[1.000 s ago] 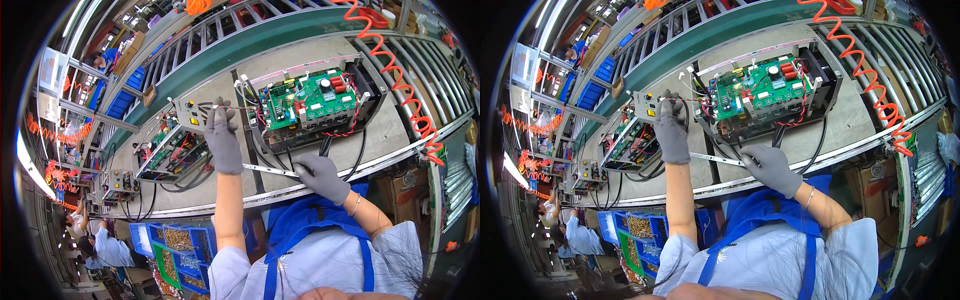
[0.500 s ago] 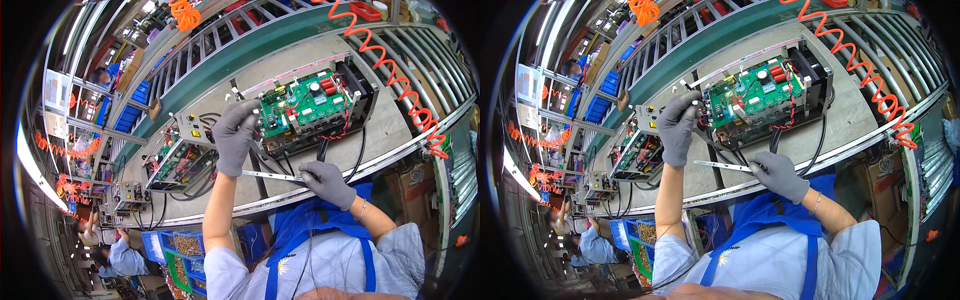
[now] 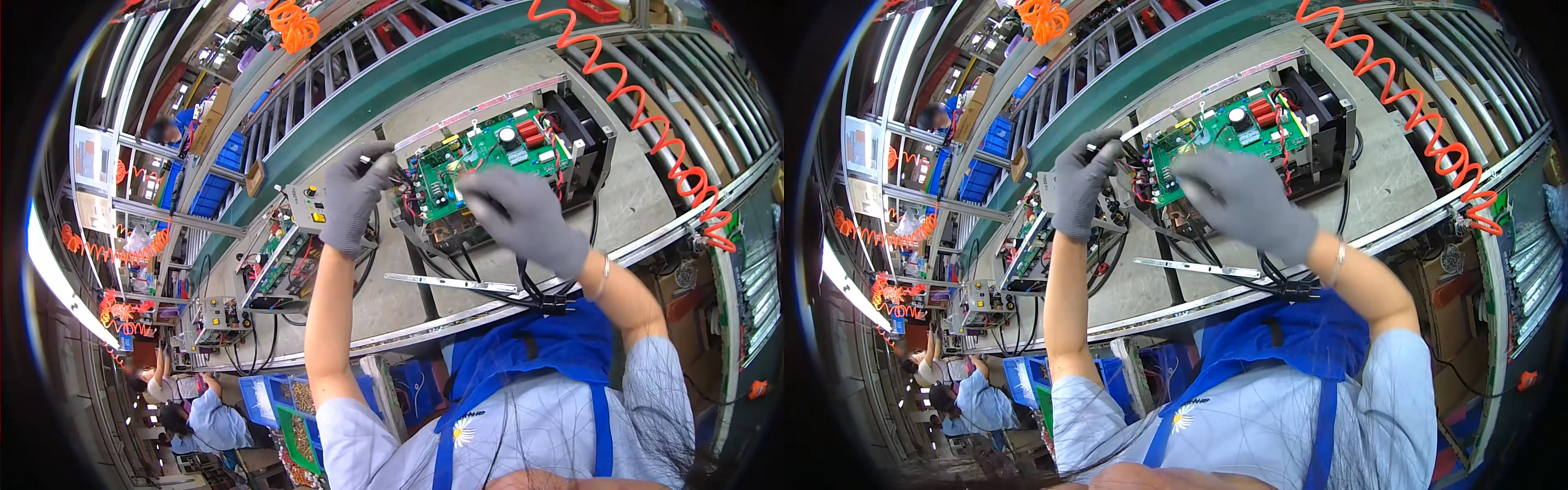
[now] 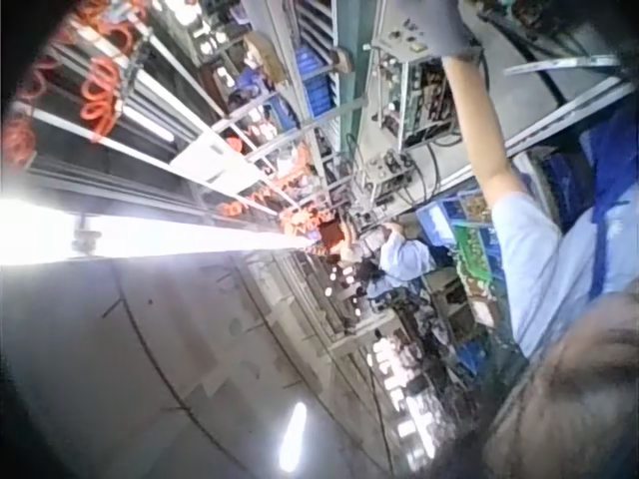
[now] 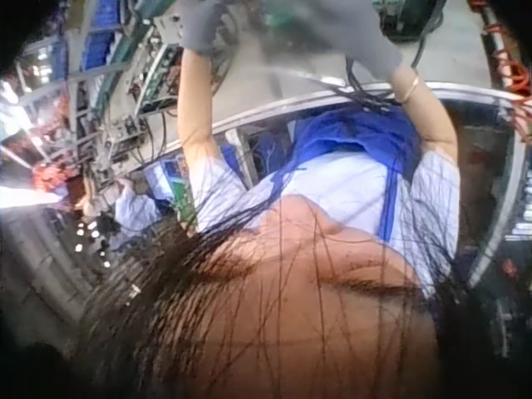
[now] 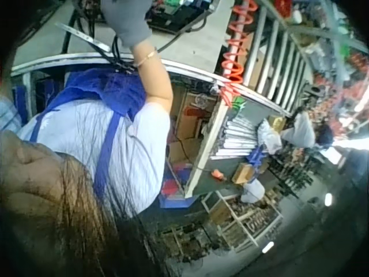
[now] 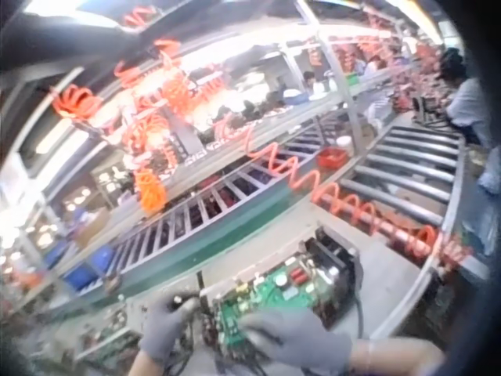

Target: The person assembles an electronic device on a factory workbench, connecting wires to a circuit board and securing components. They use a pneumatic screwdriver to fasten a metal bracket and organize cables within the device's housing.

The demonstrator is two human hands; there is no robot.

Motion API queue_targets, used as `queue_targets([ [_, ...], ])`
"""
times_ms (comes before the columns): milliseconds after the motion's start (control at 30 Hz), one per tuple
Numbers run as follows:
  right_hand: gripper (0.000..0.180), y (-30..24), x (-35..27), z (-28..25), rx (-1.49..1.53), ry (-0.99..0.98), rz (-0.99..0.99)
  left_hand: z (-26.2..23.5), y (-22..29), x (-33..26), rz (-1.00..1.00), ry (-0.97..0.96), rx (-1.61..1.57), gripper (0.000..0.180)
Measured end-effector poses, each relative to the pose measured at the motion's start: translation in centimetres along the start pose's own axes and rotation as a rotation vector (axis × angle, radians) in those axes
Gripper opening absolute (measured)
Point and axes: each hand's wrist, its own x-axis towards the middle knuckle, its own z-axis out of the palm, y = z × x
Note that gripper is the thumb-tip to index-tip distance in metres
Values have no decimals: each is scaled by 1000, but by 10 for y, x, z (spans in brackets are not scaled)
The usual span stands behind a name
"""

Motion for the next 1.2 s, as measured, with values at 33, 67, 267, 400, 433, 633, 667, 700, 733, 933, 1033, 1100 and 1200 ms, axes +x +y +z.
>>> queue_targets([
  [33, 13, 0, 24, 4, -22, 7, -50, 2, -7, 3, 68, -2, 75, 25],
  [67, 16, 8, 45, 11, -125, -5, -120, 6, -7, 6, 89, 12, 94, 28],
  [267, 23, 31, 107, 56, -527, -516, 41, 16, -6, 17, 121, 6, 379, 38],
  [400, 21, 28, 106, 51, -215, -502, 98, 4, -23, 18, 118, -25, 272, 35],
  [433, 20, 28, 103, 53, -137, -468, 101, 2, -23, 17, 65, -74, 200, 34],
  [633, 20, 28, 88, 50, 188, -354, 157, -6, -22, 17, -130, -244, 12, 32],
  [667, 22, 29, 86, 47, 185, -351, 141, -6, -17, 16, -137, -254, 21, 30],
  [700, 24, 30, 84, 45, 181, -349, 124, -6, -13, 15, -144, -264, 30, 28],
  [733, 23, 31, 81, 43, 91, -281, 97, -7, -10, 16, -130, -293, 108, 22],
  [933, 25, 62, 61, 32, -336, -50, 4, 12, 15, 9, 143, -375, 985, 14],
  [1033, 27, 77, 55, 30, -400, -41, -20, 18, 15, 18, 96, -445, 1076, 18],
  [1100, 27, 79, 53, 30, -397, -19, -28, 17, 11, 22, 85, -498, 1097, 19],
  [1200, 26, 80, 53, 29, -363, 19, -2, 14, 6, 26, 97, -552, 1110, 21],
])
